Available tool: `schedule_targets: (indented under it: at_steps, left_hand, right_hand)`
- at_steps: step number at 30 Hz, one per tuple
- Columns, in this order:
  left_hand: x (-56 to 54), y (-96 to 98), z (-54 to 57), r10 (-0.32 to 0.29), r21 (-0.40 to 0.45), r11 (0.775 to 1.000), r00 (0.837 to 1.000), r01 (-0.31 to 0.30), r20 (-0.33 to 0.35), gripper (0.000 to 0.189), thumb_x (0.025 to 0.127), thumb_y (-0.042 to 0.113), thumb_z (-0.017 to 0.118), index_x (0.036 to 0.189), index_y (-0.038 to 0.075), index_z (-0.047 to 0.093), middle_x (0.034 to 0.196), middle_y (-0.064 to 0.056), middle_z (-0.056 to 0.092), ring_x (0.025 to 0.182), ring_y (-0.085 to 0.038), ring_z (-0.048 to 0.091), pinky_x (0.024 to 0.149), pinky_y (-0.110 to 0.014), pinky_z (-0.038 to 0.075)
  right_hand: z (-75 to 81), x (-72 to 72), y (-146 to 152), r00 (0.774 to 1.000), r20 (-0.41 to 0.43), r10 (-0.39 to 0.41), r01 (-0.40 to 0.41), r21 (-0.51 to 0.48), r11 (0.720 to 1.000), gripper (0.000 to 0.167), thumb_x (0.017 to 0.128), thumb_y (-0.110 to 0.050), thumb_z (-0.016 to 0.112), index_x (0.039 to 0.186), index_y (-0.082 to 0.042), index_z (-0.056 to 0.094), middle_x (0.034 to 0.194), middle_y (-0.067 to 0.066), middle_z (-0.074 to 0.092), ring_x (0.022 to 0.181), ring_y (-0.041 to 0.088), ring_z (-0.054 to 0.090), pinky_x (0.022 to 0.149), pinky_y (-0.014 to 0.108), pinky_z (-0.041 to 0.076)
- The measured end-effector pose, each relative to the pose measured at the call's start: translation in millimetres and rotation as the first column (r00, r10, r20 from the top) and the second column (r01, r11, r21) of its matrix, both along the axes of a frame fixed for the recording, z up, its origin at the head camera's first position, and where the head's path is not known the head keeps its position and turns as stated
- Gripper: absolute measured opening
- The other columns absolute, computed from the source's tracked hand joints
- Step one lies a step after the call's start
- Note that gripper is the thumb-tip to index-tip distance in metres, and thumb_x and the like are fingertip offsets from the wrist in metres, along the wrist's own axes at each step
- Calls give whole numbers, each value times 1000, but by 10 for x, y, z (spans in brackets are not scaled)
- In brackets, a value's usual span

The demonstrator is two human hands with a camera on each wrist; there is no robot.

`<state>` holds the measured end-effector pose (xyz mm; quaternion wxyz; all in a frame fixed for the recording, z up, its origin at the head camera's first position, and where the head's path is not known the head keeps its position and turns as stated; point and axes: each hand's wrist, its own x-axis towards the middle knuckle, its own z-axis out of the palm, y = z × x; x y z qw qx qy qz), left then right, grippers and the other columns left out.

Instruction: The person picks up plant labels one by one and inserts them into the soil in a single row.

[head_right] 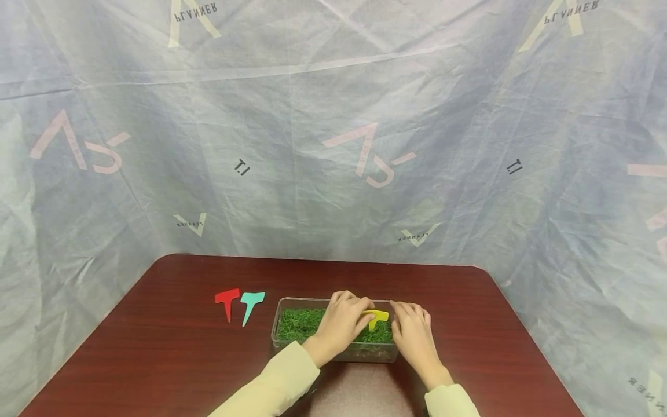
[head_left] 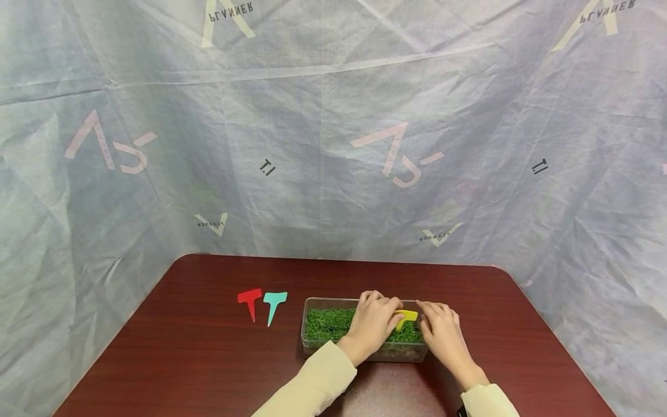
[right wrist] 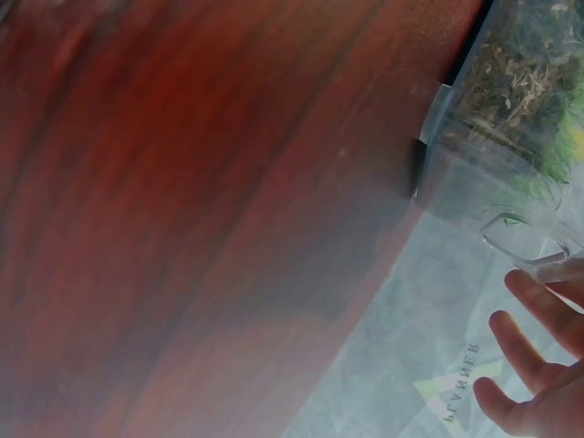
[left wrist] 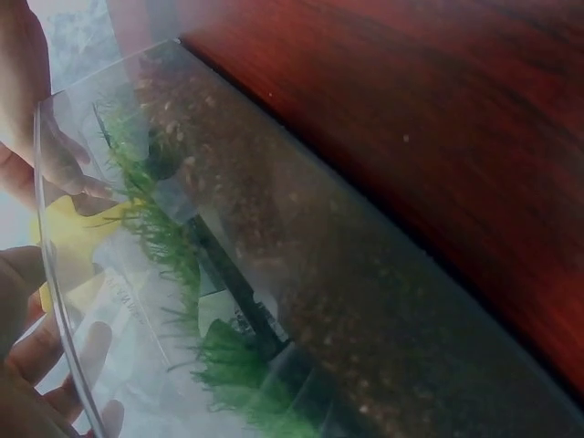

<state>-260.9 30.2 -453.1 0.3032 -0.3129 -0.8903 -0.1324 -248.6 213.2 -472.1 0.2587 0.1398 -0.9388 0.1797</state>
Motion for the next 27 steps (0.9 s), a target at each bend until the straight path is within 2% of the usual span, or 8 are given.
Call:
schedule_targets:
  at_steps: [5, 13, 18, 27]
  left_hand:
    - [9, -33, 14, -7, 12, 1000, 1000, 7, -9, 16, 89, 38, 55, 96, 25, 61, 88, 12, 67, 85, -11, 57, 89, -32, 41]
    - [57, -171, 79, 15, -5, 1000, 999, -15, 29, 21, 92, 40, 50, 100, 24, 61, 90, 11, 66, 87, -12, 56, 88, -34, 41]
    - [61, -306, 118, 40, -1, 999, 997, -40, 59, 24, 95, 40, 45, 102, 24, 61, 92, 9, 66, 87, -12, 54, 87, -34, 42]
    - [15, -672, 150, 94, 48, 994, 992, -98, 78, 22, 94, 37, 48, 103, 22, 62, 93, 6, 66, 86, -15, 54, 86, -36, 42]
  right_hand:
    - [5, 7, 0, 1000, 6, 3, -3, -4, 1000, 33, 84, -4, 56, 117, -4, 61, 110, 13, 64, 102, 33, 53, 88, 58, 34]
    - [16, 14, -4, 1000, 6, -2, 2, 2, 1000, 33, 84, -4, 55, 116, -3, 61, 109, 13, 64, 100, 33, 53, 88, 57, 34]
    - [17, 12, -1, 1000, -5, 0, 0, 7, 1000, 33, 84, -4, 55, 117, -4, 61, 109, 13, 64, 100, 33, 53, 87, 58, 34]
    - [11, 17, 1, 1000, 5, 4, -4, 5, 1000, 34, 84, -5, 56, 118, -5, 60, 110, 13, 64, 101, 33, 53, 88, 58, 34]
